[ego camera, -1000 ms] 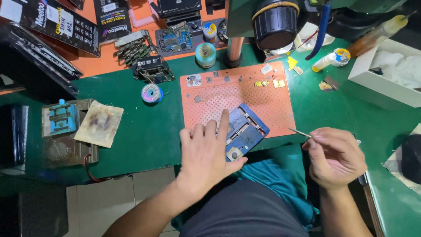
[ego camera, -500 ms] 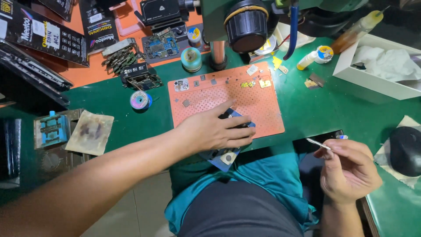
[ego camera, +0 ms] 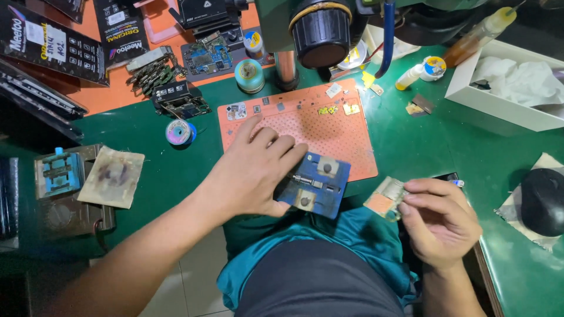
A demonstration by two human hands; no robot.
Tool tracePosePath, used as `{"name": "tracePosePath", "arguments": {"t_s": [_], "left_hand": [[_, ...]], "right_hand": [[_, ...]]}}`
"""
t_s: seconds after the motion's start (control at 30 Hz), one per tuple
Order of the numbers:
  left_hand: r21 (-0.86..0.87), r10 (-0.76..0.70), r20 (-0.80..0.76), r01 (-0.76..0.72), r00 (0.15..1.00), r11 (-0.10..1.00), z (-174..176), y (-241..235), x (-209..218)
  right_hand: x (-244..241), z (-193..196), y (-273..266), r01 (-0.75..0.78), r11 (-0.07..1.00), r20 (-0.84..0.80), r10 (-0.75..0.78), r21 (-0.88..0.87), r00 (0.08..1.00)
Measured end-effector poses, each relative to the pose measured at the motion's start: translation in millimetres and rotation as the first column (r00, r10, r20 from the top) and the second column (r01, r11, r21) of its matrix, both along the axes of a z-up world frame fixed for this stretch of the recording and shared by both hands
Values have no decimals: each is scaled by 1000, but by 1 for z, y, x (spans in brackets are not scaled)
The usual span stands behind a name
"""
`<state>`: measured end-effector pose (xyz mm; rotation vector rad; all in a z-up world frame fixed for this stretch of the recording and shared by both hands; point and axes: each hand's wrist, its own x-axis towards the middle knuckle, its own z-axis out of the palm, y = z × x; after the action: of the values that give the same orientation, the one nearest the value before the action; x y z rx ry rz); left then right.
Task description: The person uses a multimeter to test a small circuit board, then places it on a work mat. They use a soldering iron to work on the board's components, secure it in a blue vise, and apply a liquid from a bottle onto the board.
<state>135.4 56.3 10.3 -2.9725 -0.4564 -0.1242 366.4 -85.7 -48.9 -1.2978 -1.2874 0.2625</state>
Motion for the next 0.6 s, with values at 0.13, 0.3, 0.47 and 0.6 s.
{"name": "tracePosePath", "arguments": {"t_s": [0.13, 0.3, 0.47, 0.6], "left_hand": [[-33, 283, 222, -283, 933, 959, -20, -13, -11], [-264, 409, 246, -346, 879, 900, -25, -25, -24], [-454, 271, 360, -86, 893, 887, -8, -33, -29], [-440, 297, 423, -93, 856, 893, -8, -36, -26]], "right_hand": [[-20, 14, 27, -241, 970, 112, 244, -40, 963], [-39, 21, 57, -466, 876, 208, 482, -122, 851], [-55, 22, 73, -544, 812, 197, 580, -211, 790], [-64, 23, 78, -550, 806, 159, 585, -216, 795]]}}
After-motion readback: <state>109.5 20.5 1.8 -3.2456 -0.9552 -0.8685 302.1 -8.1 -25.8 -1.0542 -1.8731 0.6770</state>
